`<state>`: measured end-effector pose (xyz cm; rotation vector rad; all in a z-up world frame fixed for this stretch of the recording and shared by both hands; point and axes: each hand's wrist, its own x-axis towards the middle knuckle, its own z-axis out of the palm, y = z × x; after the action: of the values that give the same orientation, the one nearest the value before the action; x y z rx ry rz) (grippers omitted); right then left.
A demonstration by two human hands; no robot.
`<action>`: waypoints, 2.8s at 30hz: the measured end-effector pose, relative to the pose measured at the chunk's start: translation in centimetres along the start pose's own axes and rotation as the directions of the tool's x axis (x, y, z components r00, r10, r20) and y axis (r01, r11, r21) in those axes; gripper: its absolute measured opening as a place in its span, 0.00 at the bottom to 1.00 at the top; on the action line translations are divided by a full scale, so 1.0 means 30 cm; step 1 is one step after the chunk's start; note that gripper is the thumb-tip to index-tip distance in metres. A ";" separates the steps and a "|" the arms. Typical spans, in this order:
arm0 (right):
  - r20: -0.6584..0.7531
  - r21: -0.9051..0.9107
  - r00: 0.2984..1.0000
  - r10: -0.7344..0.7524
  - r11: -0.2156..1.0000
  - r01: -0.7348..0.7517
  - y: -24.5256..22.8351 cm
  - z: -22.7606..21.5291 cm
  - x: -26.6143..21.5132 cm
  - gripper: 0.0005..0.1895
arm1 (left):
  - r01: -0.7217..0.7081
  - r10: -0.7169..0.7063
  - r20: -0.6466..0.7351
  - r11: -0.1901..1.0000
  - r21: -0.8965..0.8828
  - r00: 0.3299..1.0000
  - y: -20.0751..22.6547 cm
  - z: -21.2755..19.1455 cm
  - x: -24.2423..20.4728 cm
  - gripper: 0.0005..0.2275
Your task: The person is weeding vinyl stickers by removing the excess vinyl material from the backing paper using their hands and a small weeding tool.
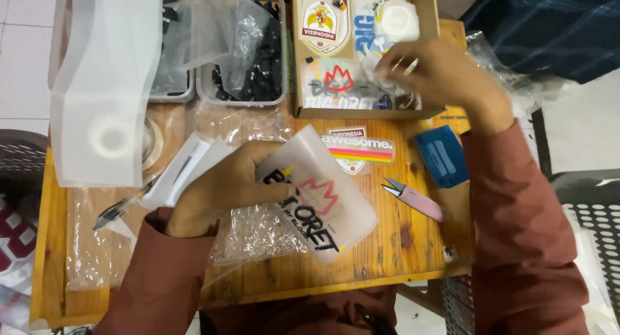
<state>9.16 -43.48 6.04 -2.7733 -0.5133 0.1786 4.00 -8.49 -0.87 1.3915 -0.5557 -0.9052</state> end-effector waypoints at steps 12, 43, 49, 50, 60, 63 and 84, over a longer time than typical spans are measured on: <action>0.150 0.261 0.989 -0.002 0.965 -0.038 -0.180 0.119 -0.143 0.08 | -0.384 0.357 -0.166 0.907 -0.173 0.919 -0.062 -0.026 0.012 0.11; -0.234 0.124 0.619 0.750 0.655 -0.746 0.094 0.171 -0.549 0.23 | -0.543 0.402 -0.384 0.734 -0.408 0.831 -0.138 -0.042 0.066 0.16; -0.304 0.081 0.683 0.664 0.732 -0.676 0.271 0.203 -0.451 0.23 | -0.578 0.416 -0.412 0.680 -0.451 0.811 -0.163 -0.058 0.068 0.18; -0.299 0.081 0.692 0.657 0.740 -0.667 0.284 0.208 -0.445 0.23 | -0.583 0.414 -0.423 0.680 -0.444 0.806 -0.164 -0.059 0.068 0.18; -0.406 0.091 0.859 0.311 0.949 -0.300 0.001 0.024 -0.332 0.15 | -0.500 0.387 -0.316 0.696 -0.516 0.866 -0.067 -0.019 0.019 0.17; -0.247 0.058 0.942 0.226 0.974 -0.218 -0.042 0.026 -0.217 0.13 | -0.492 0.380 -0.317 0.732 -0.471 0.869 -0.066 -0.021 0.022 0.14; -0.027 0.090 0.947 0.321 0.944 -0.317 -0.052 0.123 -0.104 0.12 | -0.550 0.346 -0.536 0.786 -0.283 0.770 -0.031 0.012 0.064 0.18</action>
<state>5.10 -42.19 3.28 -2.7517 -0.0396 0.2096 4.59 -10.19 -2.06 0.9457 -0.2835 -0.2426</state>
